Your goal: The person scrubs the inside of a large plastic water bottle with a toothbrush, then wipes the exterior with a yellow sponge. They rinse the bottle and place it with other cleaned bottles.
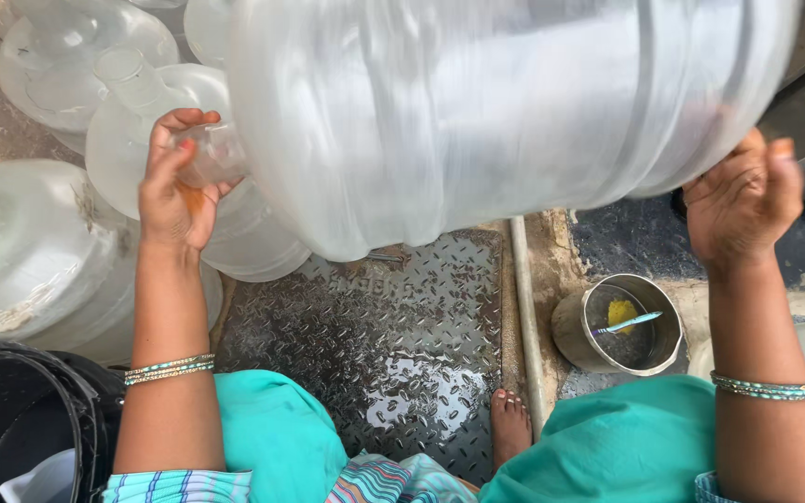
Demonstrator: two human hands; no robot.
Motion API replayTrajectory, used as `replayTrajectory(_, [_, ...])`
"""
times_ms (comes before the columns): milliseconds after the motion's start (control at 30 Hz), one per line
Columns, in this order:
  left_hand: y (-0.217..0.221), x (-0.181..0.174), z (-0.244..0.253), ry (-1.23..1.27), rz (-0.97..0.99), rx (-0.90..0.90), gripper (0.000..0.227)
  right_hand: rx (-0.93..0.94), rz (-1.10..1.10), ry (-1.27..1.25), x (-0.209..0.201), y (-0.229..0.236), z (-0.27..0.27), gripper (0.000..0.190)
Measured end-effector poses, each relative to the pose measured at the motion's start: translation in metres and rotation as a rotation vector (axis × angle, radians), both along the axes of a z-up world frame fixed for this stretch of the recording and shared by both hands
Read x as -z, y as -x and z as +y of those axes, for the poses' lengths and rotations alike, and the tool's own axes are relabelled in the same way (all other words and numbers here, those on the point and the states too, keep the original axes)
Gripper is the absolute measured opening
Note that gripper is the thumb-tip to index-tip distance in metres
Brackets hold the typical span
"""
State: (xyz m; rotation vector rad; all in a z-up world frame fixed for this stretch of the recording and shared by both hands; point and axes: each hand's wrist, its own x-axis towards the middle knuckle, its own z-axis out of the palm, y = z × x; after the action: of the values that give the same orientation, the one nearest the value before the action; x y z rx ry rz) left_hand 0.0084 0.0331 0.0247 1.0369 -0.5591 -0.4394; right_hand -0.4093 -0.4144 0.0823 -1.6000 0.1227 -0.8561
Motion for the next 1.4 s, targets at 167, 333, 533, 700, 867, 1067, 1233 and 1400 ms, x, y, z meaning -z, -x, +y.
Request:
replayTrajectory(167, [0.010, 0.014, -0.030, -0.041, 0.176, -0.190, 0.037, 0.063, -0.225, -0.130, 0.026, -0.012, 0.003, 0.090])
replayTrajectory(333, [0.007, 0.015, -0.031, -0.195, 0.210, -0.119, 0.056, 0.194, -0.181, -0.155, 0.065, -0.032, -0.017, 0.080])
replayTrajectory(533, [0.004, 0.031, -0.025, -0.840, 0.320, -0.057, 0.085, 0.212, 0.398, -0.359, 0.091, -0.016, -0.035, 0.086])
replayTrajectory(700, [0.006, 0.084, -0.028, -1.268, 0.298, 0.140, 0.094, 0.292, 1.137, -0.193, 0.108, -0.026, -0.018, 0.082])
replayTrajectory(867, [-0.005, 0.061, -0.015, -1.002, 0.212, 0.021, 0.086, 0.437, 0.996, 0.024, 0.076, -0.020, -0.012, 0.071])
replayTrajectory(1067, [0.008, -0.014, 0.018, -0.058, -0.199, 0.039, 0.093, 0.132, -0.047, 0.067, -0.001, 0.011, -0.005, 0.078])
replayTrajectory(1233, [0.013, 0.009, -0.013, -0.041, 0.117, -0.185, 0.087, 0.150, -0.190, -0.040, 0.001, -0.002, 0.016, 0.085])
replayTrajectory(1400, [-0.005, 0.023, -0.015, -0.333, 0.230, -0.240, 0.095, 0.240, -0.163, -0.164, 0.033, -0.021, 0.002, 0.093])
